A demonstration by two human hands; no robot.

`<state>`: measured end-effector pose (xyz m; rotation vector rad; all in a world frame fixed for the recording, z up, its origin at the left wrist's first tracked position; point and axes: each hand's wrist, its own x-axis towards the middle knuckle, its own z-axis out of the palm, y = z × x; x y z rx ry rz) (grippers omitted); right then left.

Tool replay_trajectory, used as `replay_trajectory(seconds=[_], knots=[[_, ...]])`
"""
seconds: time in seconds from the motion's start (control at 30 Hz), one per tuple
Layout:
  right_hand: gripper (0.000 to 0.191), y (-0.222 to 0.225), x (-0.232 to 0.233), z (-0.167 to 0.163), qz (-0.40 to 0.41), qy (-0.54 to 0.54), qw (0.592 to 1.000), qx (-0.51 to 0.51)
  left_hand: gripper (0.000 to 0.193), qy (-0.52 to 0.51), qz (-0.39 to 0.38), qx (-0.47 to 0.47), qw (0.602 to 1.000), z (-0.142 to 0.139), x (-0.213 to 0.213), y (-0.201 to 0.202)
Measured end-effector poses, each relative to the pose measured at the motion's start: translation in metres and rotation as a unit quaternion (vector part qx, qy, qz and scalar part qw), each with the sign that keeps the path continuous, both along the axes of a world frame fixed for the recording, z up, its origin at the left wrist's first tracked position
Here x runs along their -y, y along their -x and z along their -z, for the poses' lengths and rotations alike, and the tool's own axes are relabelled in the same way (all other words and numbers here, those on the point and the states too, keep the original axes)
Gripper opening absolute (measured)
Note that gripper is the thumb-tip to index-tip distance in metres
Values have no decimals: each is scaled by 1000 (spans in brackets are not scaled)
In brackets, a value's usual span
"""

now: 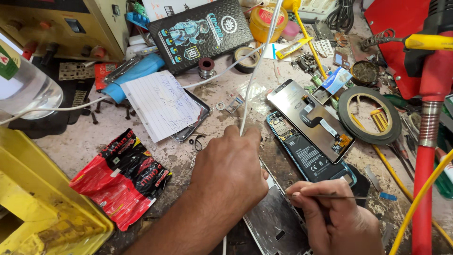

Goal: The person uses a metal pick to scrape and clean the interior of a white smartphone chassis, then applies adhesive from a tube to the chassis surface. The work is performed on a cluttered bench with other phone parts and tools nearby.

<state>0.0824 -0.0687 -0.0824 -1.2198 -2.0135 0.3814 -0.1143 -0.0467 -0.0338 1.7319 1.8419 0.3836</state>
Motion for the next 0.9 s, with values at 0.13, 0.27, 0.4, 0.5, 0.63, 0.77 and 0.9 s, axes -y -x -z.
replay_trajectory(seconds=[0.13,0.27,0.4,0.5,0.63,0.77,0.9], knots=[[12,7,-10,2,-19,-23,1000,11,47,-11,2,4,1000,1,0,0],[10,14,-27,-1,-22,46,999,2,50,-14,-1,-3,1000,2,1,-1],[11,24,-34,-8,-32,33,999,18,37,-32,3,-13,999,4,2,-1],[12,32,-43,-12,-59,23,998,14,34,-44,3,-23,999,5,3,-2],[11,32,-45,-14,-65,43,997,24,36,-46,-3,-28,999,6,6,-2],[14,25,-30,-18,-37,40,998,40,50,-30,6,-34,999,5,6,0],[14,29,-31,-18,-47,32,998,22,39,-35,-2,-14,999,5,6,-2]])
